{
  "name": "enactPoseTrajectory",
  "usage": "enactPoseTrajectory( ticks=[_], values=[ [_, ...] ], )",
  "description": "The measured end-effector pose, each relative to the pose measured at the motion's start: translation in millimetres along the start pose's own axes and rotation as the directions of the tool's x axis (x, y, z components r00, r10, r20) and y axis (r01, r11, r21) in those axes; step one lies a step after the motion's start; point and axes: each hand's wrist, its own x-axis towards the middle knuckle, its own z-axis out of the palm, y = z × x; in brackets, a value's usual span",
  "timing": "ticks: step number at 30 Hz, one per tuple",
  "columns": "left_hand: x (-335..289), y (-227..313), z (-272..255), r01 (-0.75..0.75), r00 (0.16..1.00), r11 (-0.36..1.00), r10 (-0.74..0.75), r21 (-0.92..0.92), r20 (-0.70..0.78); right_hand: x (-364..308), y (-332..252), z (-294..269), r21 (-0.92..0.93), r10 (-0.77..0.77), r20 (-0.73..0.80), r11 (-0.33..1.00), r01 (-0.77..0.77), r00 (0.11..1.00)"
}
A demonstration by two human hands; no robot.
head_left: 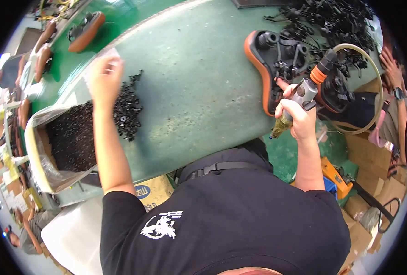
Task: Assembling bicycle seats by installing screws into the base using a pneumatic screwdriver.
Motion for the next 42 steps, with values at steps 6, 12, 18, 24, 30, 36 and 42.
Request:
enactPoseTrajectory(
  ticks=[6, 12, 18, 24, 30, 36, 42],
  values=[
    [-53.3, 31.2, 40.7, -0.128, 0.983, 0.942, 0.079, 0.311, 0.163, 16.2, 13.0, 38.4, -0.047, 0.125, 0.243, 0.992, -0.117, 0.962],
    [-58.4, 20.4, 44.8, -0.073, 0.997, 0.923, 0.059, 0.378, 0.048, -22.0, 0.0, 59.5, -0.171, 0.365, 0.502, 0.93, -0.324, 0.784],
    [-58.8, 27.8, 33.4, -0.109, 0.993, 0.949, 0.119, 0.294, -0.016, -25.8, -35.6, 46.9, -0.318, 0.369, 0.593, 0.924, -0.212, 0.716],
    [-99.4, 117.2, 21.0, 0.382, 0.909, 0.326, -0.298, -0.865, 0.29, -19.1, -80.5, 59.4, 0.212, -0.202, 0.507, 0.971, 0.106, 0.838],
    [-145.1, 193.5, 39.3, 0.51, 0.855, -0.299, 0.075, -0.806, 0.513, -2.9, -102.5, 96.4, 0.488, -0.665, 0.547, 0.747, 0.452, 0.509],
    [-153.0, 204.3, 46.0, 0.523, 0.849, -0.351, 0.134, -0.777, 0.511, 1.8, -88.8, 109.1, 0.506, -0.679, 0.59, 0.733, 0.455, 0.437],
    [-140.4, 191.8, 35.5, 0.698, 0.716, -0.219, 0.228, -0.681, 0.66, -3.3, -83.3, 105.9, 0.479, -0.659, 0.565, 0.752, 0.453, 0.496]
  ],
)
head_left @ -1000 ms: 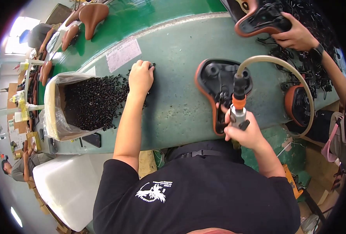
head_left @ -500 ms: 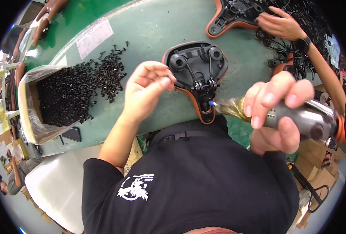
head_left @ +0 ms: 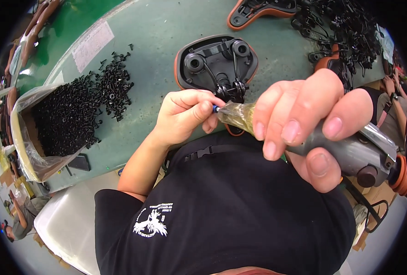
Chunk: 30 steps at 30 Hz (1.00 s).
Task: Assembling bicycle seats by installing screws into the base using a pneumatic screwdriver.
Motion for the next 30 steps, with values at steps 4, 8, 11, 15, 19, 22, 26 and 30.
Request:
enactPoseTrajectory(
  ticks=[4, 8, 11, 15, 19, 22, 26, 30],
  values=[
    [22.1, 14.0, -5.9, -0.549, 0.816, 0.41, 0.452, 0.728, 0.36, -0.4, 7.4, -1.7, -0.019, -0.111, 0.04, 0.994, 0.112, 0.993],
    [28.2, 19.6, -32.5, -0.146, 0.728, -0.161, 0.65, 0.976, 0.216, 5.3, 6.2, -9.9, -0.166, -0.059, 0.053, 0.984, 0.067, 0.997],
    [45.9, 7.8, -36.9, -0.089, 0.712, -0.227, 0.666, 0.97, 0.221, 15.0, 27.0, -17.7, -0.206, -0.046, 0.127, 0.976, 0.072, 0.991],
    [59.6, -6.6, -51.9, -0.132, 0.624, -0.192, 0.746, 0.973, 0.232, 18.0, 43.4, -5.6, -0.199, 0.051, 0.001, 0.979, -0.05, 0.999],
    [54.5, -6.6, -54.7, -0.124, 0.599, -0.188, 0.769, 0.974, 0.224, 21.8, 53.7, 3.4, -0.29, 0.101, 0.031, 0.953, -0.087, 0.994],
    [52.7, -12.1, -58.0, -0.135, 0.571, -0.16, 0.794, 0.978, 0.209, 20.7, 59.7, 13.3, -0.329, 0.15, 0.045, 0.936, -0.127, 0.988],
    [47.0, -9.4, -61.0, -0.05, 0.585, -0.125, 0.8, 0.991, 0.13, 19.0, 75.7, 18.8, -0.371, 0.128, 0.06, 0.923, -0.097, 0.99],
    [47.5, -17.6, -70.1, -0.162, 0.601, 0.054, 0.797, 0.985, 0.055, 15.3, 91.7, 16.1, -0.367, 0.071, 0.132, 0.93, -0.018, 0.989]
  ],
)
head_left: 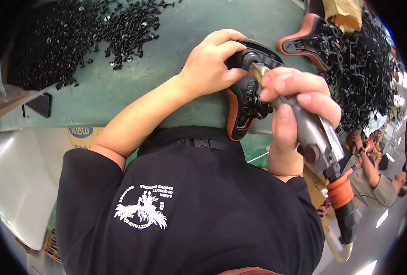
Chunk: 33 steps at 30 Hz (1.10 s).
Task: Assembling bicycle seats by installing screws into the base using a pneumatic screwdriver.
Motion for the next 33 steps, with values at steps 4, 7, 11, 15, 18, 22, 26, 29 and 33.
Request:
enactPoseTrajectory(
  ticks=[4, 7, 11, 15, 18, 22, 26, 29, 33],
  values=[
    [-1.1, -5.6, 0.9, 0.039, 0.999, 0.987, -0.041, -0.155, -0.007, 7.4, 7.6, 3.3, 0.044, 0.016, 0.022, 0.999, -0.017, 1.0],
    [-1.0, -8.1, -1.3, 0.063, 0.998, 0.98, -0.061, -0.191, 0.016, 15.9, 14.8, 9.2, 0.048, 0.11, -0.048, 0.993, -0.108, 0.993],
    [-1.2, -10.1, 0.3, 0.067, 0.998, 0.975, -0.062, -0.212, 0.028, 25.0, 26.2, 5.8, 0.105, 0.138, 0.016, 0.985, -0.139, 0.99],
    [-3.8, -1.5, -4.3, 0.03, 0.999, 0.985, -0.026, -0.169, 0.028, 23.7, 4.4, 0.1, -0.095, 0.176, 0.143, 0.982, -0.163, 0.974],
    [-27.9, 27.2, -17.9, 0.044, 0.994, 0.999, -0.046, 0.022, 0.095, 5.3, -25.5, -2.8, 0.123, 0.17, 0.033, 0.977, -0.173, 0.985],
    [-2.5, 16.6, -58.8, 0.166, 0.944, 0.961, -0.09, -0.221, 0.318, -2.0, -57.9, -29.4, 0.211, 0.072, -0.046, 0.976, -0.061, 0.996],
    [50.3, -60.3, -78.9, 0.034, 0.99, 0.689, -0.12, 0.724, 0.067, 0.5, -83.8, -51.6, 0.337, -0.036, -0.066, 0.94, 0.056, 0.997],
    [66.0, -87.0, -83.1, -0.005, 0.99, 0.544, -0.118, 0.839, 0.082, 4.5, -100.9, -81.0, 0.645, -0.291, 0.061, 0.742, 0.185, 0.955],
    [76.2, -100.3, -77.5, -0.124, 0.986, 0.532, -0.028, 0.838, 0.164, 17.5, -122.8, -75.7, 0.65, -0.363, -0.062, 0.693, 0.313, 0.93]
  ],
)
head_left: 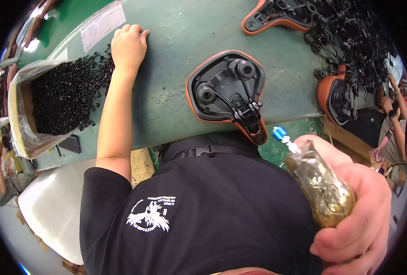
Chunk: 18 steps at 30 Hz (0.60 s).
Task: Assembling bicycle seats by installing screws into the base using a pneumatic screwdriver.
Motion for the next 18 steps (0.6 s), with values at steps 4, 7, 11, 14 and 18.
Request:
enactPoseTrajectory(
  ticks=[4, 7, 11, 14, 18],
  values=[
    [-7.8, 54.9, -40.6, 0.136, 0.988, 0.836, -0.073, -0.532, 0.137, 5.1, 2.1, 17.9, 0.0, -0.143, -0.041, 0.99, 0.144, 0.989],
    [-27.2, 106.8, -90.7, 0.345, 0.937, -0.089, -0.025, -0.935, 0.348, -6.9, -2.6, 17.7, -0.328, -0.29, -0.045, 0.908, 0.26, 0.956],
    [-66.6, 150.2, -131.2, 0.483, 0.876, -0.476, 0.272, -0.735, 0.399, -36.0, -4.3, -8.3, -0.106, -0.173, 0.065, 0.978, 0.179, 0.983],
    [-76.7, 176.6, -134.3, 0.6, 0.798, -0.646, 0.445, -0.472, 0.406, -52.7, -23.9, -8.6, -0.189, 0.108, -0.117, 0.973, -0.129, 0.987],
    [-76.9, 189.4, -126.8, 0.624, 0.78, -0.67, 0.505, -0.402, 0.368, -73.3, -21.0, -8.3, -0.274, 0.126, -0.272, 0.94, -0.202, 0.954]
  ],
)
